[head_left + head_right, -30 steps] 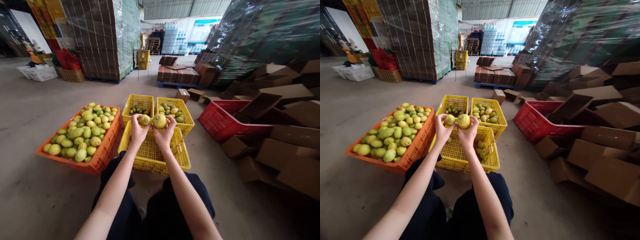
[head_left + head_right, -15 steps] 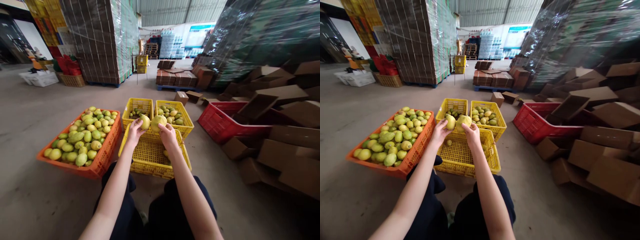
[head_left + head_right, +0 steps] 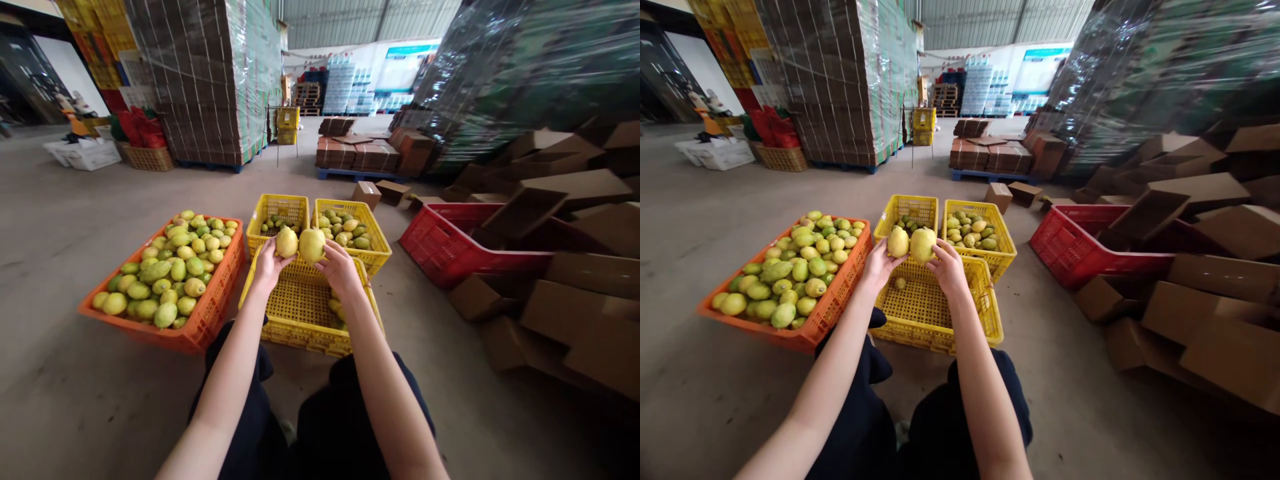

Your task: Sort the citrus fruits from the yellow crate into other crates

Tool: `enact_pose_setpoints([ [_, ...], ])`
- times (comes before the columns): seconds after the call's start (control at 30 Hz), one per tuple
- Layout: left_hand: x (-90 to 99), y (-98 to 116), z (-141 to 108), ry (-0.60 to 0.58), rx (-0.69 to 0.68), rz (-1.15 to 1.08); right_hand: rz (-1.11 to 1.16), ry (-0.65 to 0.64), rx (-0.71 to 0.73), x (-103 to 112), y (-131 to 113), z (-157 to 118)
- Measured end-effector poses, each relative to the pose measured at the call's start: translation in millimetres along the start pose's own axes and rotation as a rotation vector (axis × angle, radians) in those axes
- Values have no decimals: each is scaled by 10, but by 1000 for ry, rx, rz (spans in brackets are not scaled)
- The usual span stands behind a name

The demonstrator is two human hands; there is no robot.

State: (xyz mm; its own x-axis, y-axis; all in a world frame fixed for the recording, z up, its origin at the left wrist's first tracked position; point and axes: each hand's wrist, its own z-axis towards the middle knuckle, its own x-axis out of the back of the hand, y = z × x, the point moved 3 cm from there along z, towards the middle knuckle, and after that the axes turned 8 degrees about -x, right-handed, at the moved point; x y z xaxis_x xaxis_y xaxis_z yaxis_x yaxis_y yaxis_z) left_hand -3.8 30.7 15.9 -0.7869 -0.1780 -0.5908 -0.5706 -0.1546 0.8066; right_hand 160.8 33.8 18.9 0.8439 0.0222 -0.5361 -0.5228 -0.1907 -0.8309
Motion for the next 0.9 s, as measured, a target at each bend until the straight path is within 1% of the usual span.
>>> enact_pose_setpoints([
  [0.07,-18,-19,-11,-25,-20,39,-20,10,-12,-19,31,7],
  [0.17,-63,-40,-33,-130,-63,63,-54,-2,-1,-90,75,-9],
  [0.23,-79,-55,-42,-160,-83,84,-75,-9,14,-136,99,-31],
  [0.37,-77,-91,-38,-130,-76,103,-121,29,27,-148,120,-58],
  [0.43,-71,-93,-36,-140,-87,123,-134,36,16,-128,117,-50],
  [0.57,-26,-65,-31,-141,-130,288,-97,49,-14,-85,94,-11],
  [0.63,3,-73,-22,-129,-75,319,-70,56,-25,-72,71,-2],
  [0.73,30,-107,5,-124,17,273,-69,41,-63,-59,35,-13],
  [0.9,81,-148,41,-24,43,230,-104,-23,-104,-48,27,-4],
])
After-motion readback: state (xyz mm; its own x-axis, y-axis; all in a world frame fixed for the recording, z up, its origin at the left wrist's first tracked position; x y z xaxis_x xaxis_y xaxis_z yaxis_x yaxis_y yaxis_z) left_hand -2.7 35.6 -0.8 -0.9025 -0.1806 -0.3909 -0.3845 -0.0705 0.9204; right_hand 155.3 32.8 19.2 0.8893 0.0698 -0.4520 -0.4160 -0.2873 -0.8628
